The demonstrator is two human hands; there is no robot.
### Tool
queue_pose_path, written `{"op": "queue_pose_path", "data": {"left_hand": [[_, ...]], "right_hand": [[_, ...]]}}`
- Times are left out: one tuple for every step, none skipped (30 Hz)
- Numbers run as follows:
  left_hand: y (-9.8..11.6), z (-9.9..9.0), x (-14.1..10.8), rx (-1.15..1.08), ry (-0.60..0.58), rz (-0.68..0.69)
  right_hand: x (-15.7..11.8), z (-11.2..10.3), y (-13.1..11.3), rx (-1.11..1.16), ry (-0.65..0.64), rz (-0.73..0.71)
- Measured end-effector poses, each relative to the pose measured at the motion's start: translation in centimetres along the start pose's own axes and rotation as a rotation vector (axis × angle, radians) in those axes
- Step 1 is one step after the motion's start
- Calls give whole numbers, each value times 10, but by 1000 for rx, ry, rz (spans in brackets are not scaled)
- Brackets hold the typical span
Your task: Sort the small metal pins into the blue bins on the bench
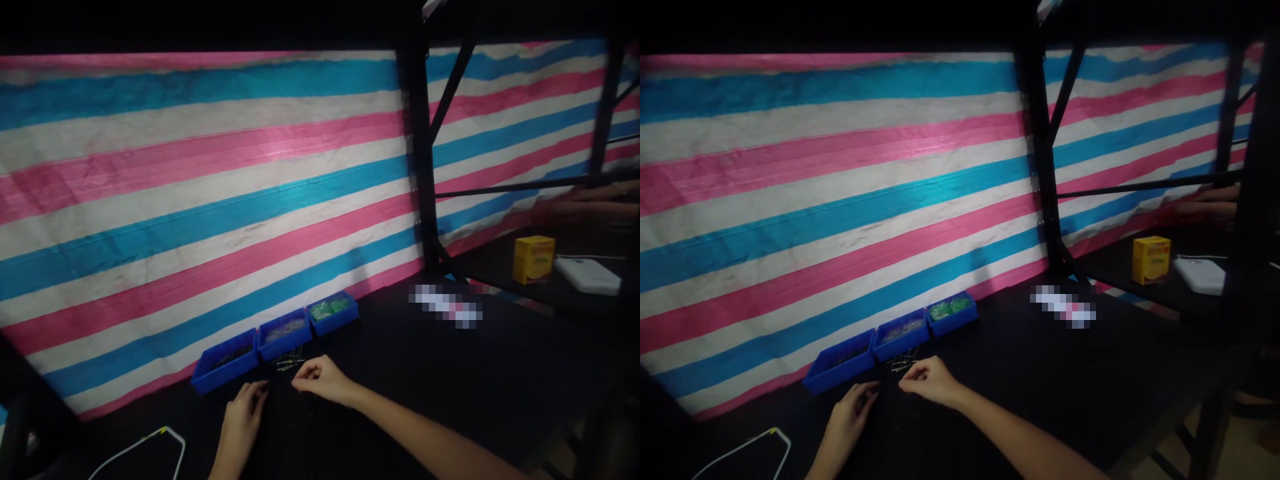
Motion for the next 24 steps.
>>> {"op": "queue_pose_path", "data": {"left_hand": [[-1,1,0,-34,15,-9],[-2,1,0,-59,30,-25],[-3,0,0,-79,46,-46],[-2,-1,0,-97,66,-67],[-1,-4,0,-122,86,-85],[1,-7,1,-155,108,-102],[4,-10,1,-198,126,-118],[8,-13,1,-253,137,-137],[14,-17,1,-320,138,-163],[20,-19,1,-396,126,-196],[26,-21,0,-475,104,-233],[33,-22,0,-549,70,-267],[39,-22,-1,-610,32,-296],[46,-22,-1,-655,-4,-316],[51,-21,-2,-683,-36,-325],[56,-20,-3,-697,-60,-326],[60,-19,-5,-704,-77,-322],[63,-17,-6,-708,-90,-316],[64,-16,-7,-709,-100,-309],[65,-14,-8,-712,-109,-303],[66,-12,-8,-716,-117,-299],[66,-10,-8,-723,-122,-297],[65,-9,-9,-735,-125,-295],[65,-7,-9,-750,-124,-294]], "right_hand": [[0,0,0,0,2,2],[0,0,0,-1,3,2],[0,0,0,-5,3,0],[0,0,0,-10,2,-3],[0,0,0,-15,-2,-9],[0,0,1,-20,-8,-15],[0,0,1,-23,-15,-23],[1,0,2,-25,-20,-31],[1,0,3,-25,-22,-39],[2,0,4,-21,-19,-47],[3,-1,5,-14,-13,-53],[3,-1,5,-4,-6,-57],[4,-1,6,9,-2,-56],[4,-1,7,24,-3,-54],[4,-1,7,38,-9,-51],[4,0,6,47,-17,-47],[4,0,6,52,-26,-40],[3,0,5,53,-33,-30],[2,0,3,50,-40,-20],[1,0,2,41,-46,-12],[0,0,0,33,-49,-7],[0,0,-1,27,-51,-6],[-1,0,-2,26,-50,-8],[-1,0,-2,27,-50,-8]]}}
Point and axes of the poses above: each hand's wrist, its own x-axis towards the middle knuckle, its own z-axis out of the palm, y = z × x, the point moved 1 cm from there along x, towards the middle knuckle, and after that the axes turned 14 degrees about x, right-handed, at the moved point
